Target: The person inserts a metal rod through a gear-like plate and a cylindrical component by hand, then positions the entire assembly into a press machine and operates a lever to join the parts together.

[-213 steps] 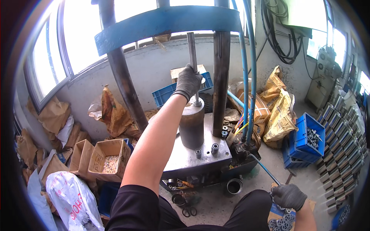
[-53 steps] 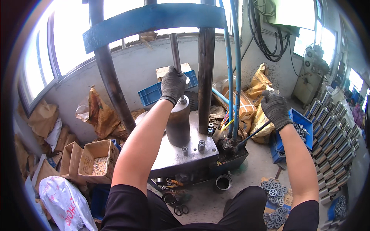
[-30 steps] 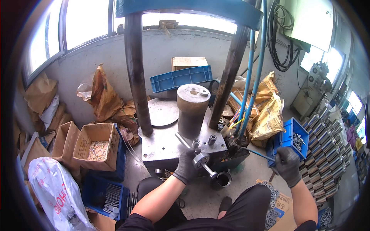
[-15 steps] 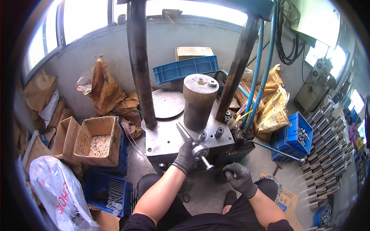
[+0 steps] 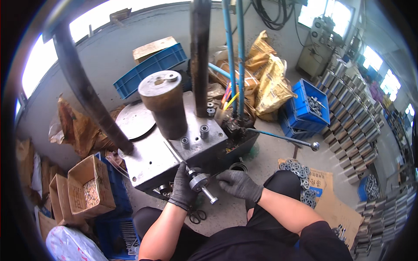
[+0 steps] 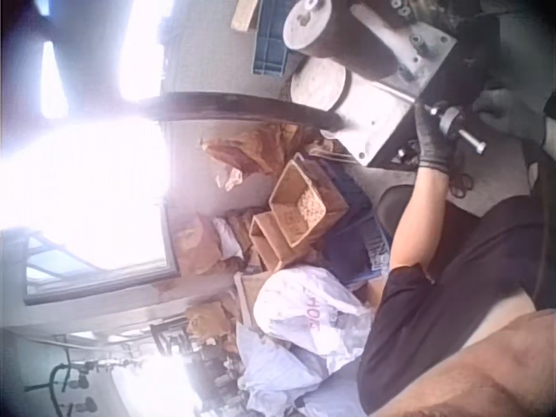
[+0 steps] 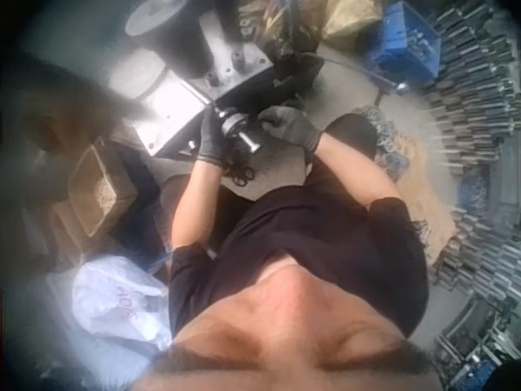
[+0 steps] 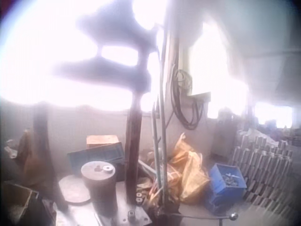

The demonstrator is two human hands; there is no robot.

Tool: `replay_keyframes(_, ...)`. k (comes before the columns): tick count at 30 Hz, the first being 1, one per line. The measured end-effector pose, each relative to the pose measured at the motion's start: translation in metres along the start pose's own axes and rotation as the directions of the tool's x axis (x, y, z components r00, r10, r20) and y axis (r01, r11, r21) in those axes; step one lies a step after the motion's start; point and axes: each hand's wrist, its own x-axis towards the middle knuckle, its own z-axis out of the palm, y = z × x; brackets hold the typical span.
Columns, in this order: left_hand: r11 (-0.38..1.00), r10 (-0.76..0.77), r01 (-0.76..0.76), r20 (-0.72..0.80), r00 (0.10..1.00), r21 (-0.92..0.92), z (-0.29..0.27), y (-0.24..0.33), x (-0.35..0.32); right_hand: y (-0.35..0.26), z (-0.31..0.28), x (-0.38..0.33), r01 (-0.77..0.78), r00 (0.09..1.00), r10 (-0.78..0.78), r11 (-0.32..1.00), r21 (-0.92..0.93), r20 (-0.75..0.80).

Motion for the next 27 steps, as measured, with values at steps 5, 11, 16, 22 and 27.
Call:
replay_keyframes(5,0.998,0.027,-0.021,-0.103,0.994,0.057,0.007,-0.004,-0.002,0.001,-0.001,0.003,-0.018,0.998,0.021,0.999,-0.04,0.056)
replay_keyframes(11,0.988,0.111,-0.091,-0.162,0.98,0.126,-0.004,0.006,0.008,0.001,0.005,0.004,-0.049,0.994,0.053,0.998,-0.046,0.092)
replay_keyframes(16,0.994,0.058,-0.039,-0.194,0.979,0.102,0.006,0.017,0.011,0.007,0.008,0.001,0.005,0.999,-0.006,1.0,0.014,0.045)
replay_keyframes(22,0.994,0.076,-0.064,-0.138,0.988,0.091,-0.013,0.038,0.022,0.005,0.01,0.002,0.022,0.995,-0.02,0.999,-0.025,0.097)
replay_keyframes(27,0.992,0.079,-0.051,-0.242,0.967,0.119,0.003,0.039,0.015,0.002,0.006,0.003,0.025,0.992,-0.019,0.999,-0.048,0.123)
